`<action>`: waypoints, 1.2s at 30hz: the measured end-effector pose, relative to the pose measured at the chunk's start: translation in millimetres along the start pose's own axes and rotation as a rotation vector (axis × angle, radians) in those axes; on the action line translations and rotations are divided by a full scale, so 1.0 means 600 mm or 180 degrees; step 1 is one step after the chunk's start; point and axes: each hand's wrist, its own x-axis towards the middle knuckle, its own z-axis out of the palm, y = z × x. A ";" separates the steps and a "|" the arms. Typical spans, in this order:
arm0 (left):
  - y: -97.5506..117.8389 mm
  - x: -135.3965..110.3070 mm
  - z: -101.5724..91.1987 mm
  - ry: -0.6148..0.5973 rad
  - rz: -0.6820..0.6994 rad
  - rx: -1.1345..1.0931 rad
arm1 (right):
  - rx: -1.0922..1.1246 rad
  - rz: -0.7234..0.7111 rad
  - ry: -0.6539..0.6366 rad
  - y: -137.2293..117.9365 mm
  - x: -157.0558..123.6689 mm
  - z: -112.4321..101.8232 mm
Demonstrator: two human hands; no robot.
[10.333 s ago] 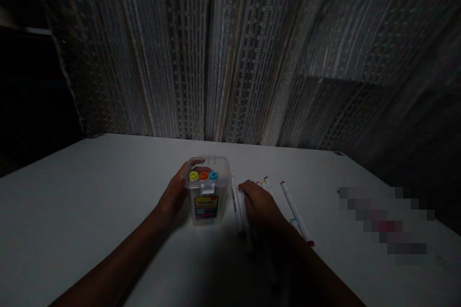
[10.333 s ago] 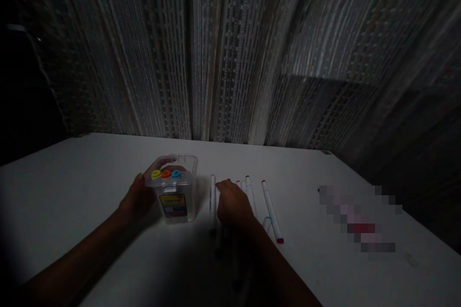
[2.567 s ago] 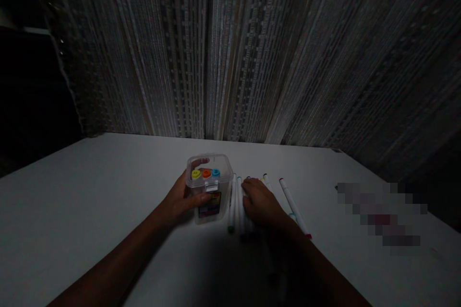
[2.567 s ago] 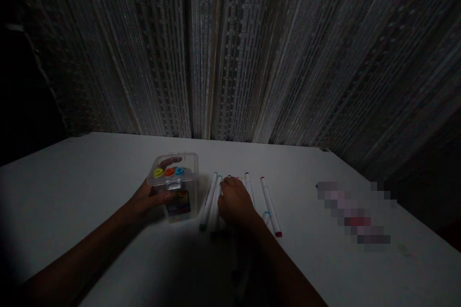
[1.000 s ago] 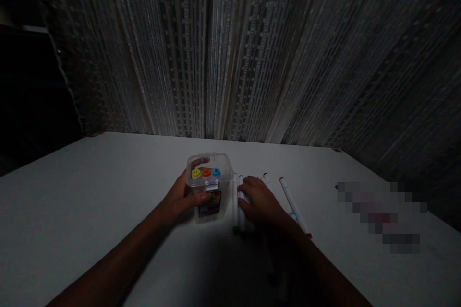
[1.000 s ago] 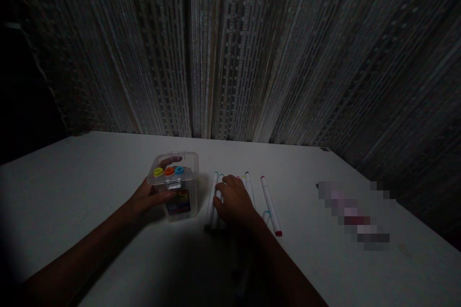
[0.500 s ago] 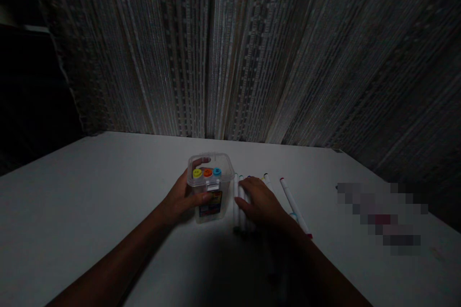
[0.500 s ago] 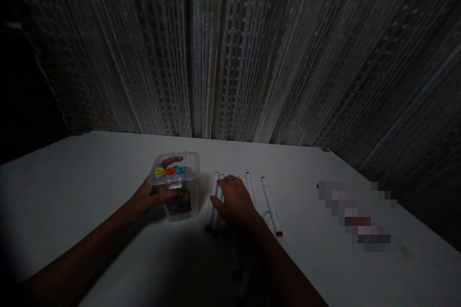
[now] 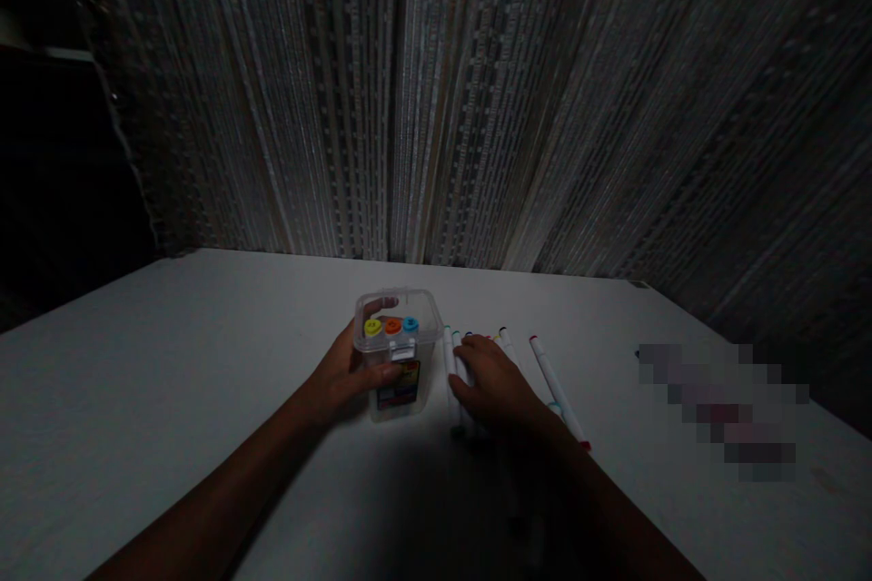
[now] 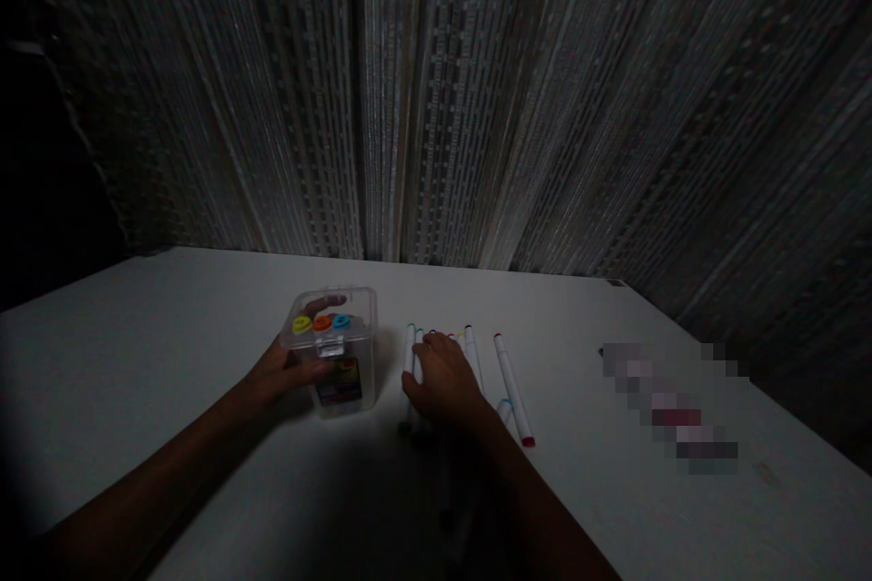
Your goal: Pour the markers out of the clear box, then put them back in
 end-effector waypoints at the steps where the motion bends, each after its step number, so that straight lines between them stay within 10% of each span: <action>1: 0.000 0.000 0.000 0.0000 0.0008 -0.0004 | 0.0006 0.0017 -0.0019 -0.001 0.000 -0.001; 36: -0.006 0.000 -0.004 -0.0015 0.0019 -0.0088 | 0.0083 0.0022 -0.0188 -0.005 0.000 -0.003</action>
